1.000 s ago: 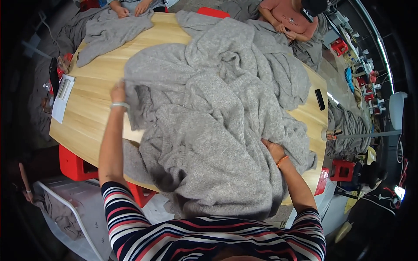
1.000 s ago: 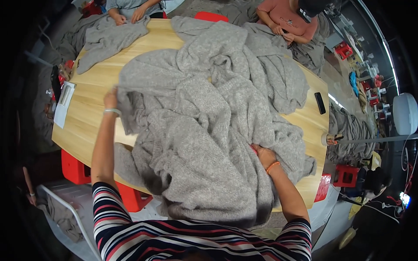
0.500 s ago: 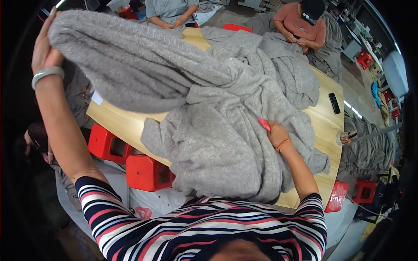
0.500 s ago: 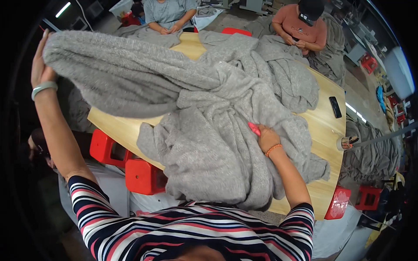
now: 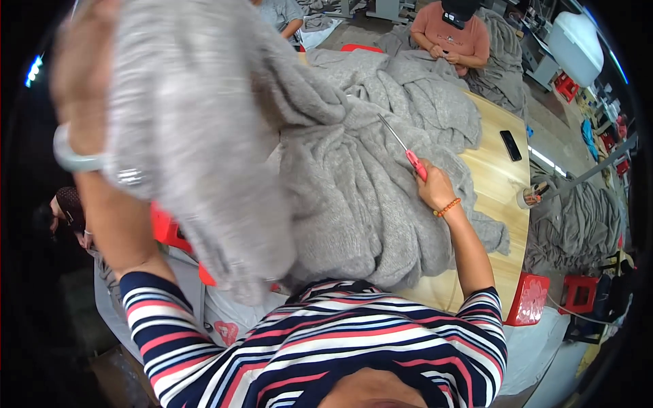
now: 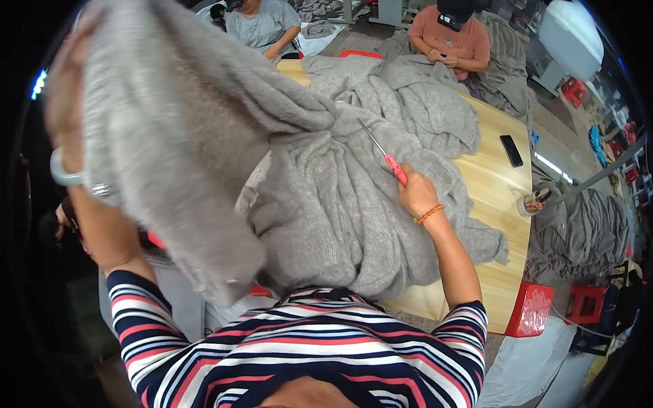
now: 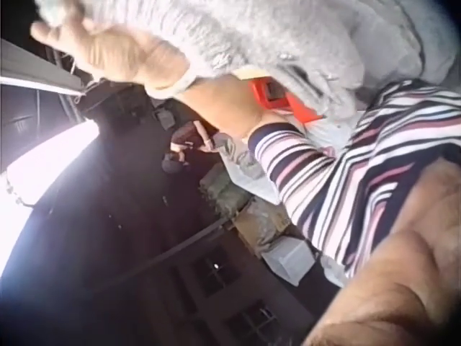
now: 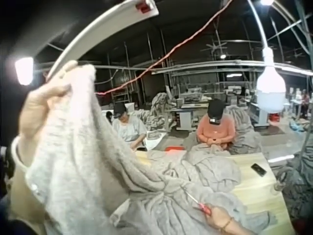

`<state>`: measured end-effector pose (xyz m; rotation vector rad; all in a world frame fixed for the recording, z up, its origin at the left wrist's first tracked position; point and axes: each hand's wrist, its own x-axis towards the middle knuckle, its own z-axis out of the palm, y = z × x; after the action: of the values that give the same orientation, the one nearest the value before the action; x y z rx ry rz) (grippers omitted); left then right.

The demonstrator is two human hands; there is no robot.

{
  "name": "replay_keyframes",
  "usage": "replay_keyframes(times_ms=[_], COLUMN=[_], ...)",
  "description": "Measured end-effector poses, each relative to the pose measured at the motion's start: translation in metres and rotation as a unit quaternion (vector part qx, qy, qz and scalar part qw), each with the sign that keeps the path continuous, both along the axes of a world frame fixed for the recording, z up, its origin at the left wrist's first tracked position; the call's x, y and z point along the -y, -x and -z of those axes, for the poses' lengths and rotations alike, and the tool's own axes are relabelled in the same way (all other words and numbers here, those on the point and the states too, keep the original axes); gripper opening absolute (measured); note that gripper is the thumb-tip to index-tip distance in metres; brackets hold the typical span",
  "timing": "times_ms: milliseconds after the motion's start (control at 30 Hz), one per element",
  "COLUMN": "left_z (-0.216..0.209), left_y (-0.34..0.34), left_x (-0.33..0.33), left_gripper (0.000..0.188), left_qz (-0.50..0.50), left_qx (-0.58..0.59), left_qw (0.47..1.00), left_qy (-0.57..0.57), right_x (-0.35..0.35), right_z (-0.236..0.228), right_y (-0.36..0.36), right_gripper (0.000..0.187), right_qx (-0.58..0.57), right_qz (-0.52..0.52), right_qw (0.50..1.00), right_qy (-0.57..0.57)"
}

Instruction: Trimming loose threads and excess fabric from knitted garments using scissors.

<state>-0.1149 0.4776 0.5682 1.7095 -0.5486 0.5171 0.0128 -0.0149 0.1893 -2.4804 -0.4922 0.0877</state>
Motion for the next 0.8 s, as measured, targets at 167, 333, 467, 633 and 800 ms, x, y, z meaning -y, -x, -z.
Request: replay_keyframes(times_ms=[167, 333, 467, 633, 800], left_z=[0.226, 0.359, 0.385, 0.438, 0.460], left_y=[-0.085, -0.034, 0.014, 0.008, 0.001], left_x=[0.154, 0.177, 0.212, 0.214, 0.216], left_gripper=[0.068, 0.086, 0.092, 0.064, 0.031], left_qz=[-0.069, -0.121, -0.155, -0.211, -0.175], left_qx=[-0.209, -0.479, -0.339, -0.211, -0.381], left_qw=[0.946, 0.805, 0.928, 0.943, 0.898], left_qy=[0.238, 0.330, 0.025, -0.147, 0.136], right_x=[0.022, 0.049, 0.061, 0.052, 0.040], right_z=[0.004, -0.001, -0.009, -0.043, -0.074], right_y=[0.026, 0.057, 0.084, 0.112, 0.138], right_gripper=[0.029, 0.032, 0.034, 0.034, 0.027], right_qx=[-0.017, -0.044, -0.041, -0.043, -0.102], right_qz=[0.004, 0.009, -0.024, -0.102, -0.248], right_qw=[1.000, 0.998, 0.997, 0.988, 0.949], right_qy=[-0.005, 0.033, 0.063, 0.103, 0.166])
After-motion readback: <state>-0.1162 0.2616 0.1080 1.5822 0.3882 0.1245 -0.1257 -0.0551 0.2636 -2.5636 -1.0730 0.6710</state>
